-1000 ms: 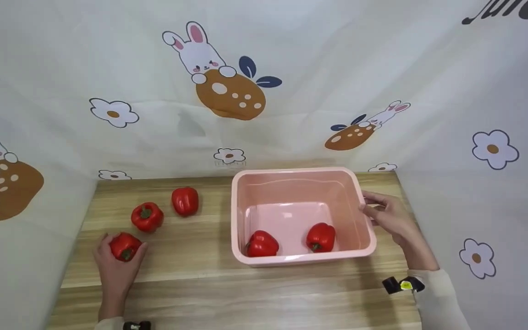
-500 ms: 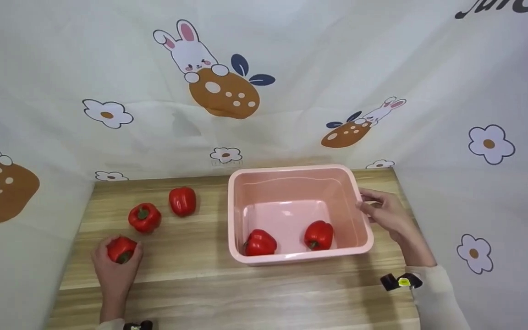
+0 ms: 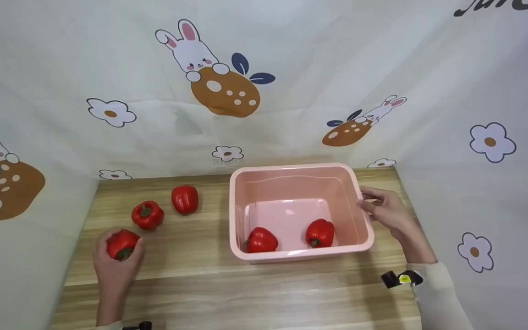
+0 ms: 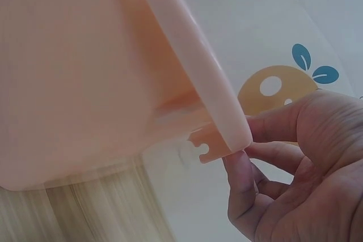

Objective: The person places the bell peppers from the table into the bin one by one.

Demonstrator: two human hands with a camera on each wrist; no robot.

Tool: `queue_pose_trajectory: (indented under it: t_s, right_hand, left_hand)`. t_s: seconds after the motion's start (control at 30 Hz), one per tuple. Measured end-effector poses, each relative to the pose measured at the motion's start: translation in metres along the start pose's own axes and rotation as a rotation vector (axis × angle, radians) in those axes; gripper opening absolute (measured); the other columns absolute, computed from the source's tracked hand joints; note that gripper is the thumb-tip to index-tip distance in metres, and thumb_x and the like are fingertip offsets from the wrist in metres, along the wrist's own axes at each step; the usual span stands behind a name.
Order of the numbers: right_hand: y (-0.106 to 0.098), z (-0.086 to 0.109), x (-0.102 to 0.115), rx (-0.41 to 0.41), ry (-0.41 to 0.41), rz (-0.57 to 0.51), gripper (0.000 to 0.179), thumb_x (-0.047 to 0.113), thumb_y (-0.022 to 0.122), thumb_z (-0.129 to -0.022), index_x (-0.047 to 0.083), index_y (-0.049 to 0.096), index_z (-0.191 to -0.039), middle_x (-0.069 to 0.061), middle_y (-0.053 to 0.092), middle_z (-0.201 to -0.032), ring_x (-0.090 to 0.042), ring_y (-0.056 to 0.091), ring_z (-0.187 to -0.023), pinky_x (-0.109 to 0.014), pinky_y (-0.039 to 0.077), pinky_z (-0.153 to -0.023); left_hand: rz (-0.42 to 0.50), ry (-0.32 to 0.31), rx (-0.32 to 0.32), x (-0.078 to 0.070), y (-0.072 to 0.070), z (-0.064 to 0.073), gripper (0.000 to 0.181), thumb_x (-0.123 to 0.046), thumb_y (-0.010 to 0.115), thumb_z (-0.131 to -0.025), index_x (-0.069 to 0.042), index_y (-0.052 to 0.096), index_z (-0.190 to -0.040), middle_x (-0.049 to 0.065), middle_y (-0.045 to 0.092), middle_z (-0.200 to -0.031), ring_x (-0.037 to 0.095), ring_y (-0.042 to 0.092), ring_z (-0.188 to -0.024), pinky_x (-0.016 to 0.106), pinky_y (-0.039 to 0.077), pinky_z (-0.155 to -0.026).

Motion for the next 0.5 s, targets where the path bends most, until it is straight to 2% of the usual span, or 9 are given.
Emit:
queue_pose_trajectory:
  t_s: [0.07,0.27,0.5]
  right_hand:
    - [0.000,0.000,0.000,-0.002,-0.003,0.002,0.050,0.013,0.064,-0.097,0.002,0.052,-0.145,-0.029,0.060,-0.125,-0.010,0.071,-0.086,-0.033,0.064,-0.073]
    - [-0.001,-0.002,-0.002,-0.010,-0.002,0.019,0.049,0.012,0.064,-0.097,0.003,0.053,-0.144,-0.027,0.061,-0.123,-0.013,0.072,-0.086,-0.032,0.064,-0.072]
    - [0.000,-0.002,-0.003,-0.007,0.004,0.030,0.050,0.013,0.063,-0.097,0.004,0.052,-0.145,-0.026,0.061,-0.124,-0.015,0.072,-0.090,-0.034,0.064,-0.074]
  left_hand:
    - [0.016,0.032,0.008,-0.008,0.002,0.003,0.063,-0.020,0.086,-0.079,-0.022,0.056,-0.134,-0.009,0.049,-0.128,0.006,0.047,-0.114,0.012,0.043,-0.083]
    - [0.051,0.047,0.092,-0.027,0.015,0.016,0.062,-0.024,0.085,-0.081,-0.024,0.055,-0.135,-0.010,0.050,-0.129,0.005,0.046,-0.114,0.010,0.044,-0.083]
    - [0.068,0.145,0.135,-0.049,0.025,0.022,0.059,-0.017,0.084,-0.081,-0.019,0.057,-0.133,-0.009,0.051,-0.131,0.005,0.046,-0.117,0.010,0.044,-0.086]
Point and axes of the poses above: each hand's wrist, its own z-axis away from the middle knuckle, its own y-axis out of the palm, x = y × z, the point moved 6 cm from there along -z, towards the middle knuckle
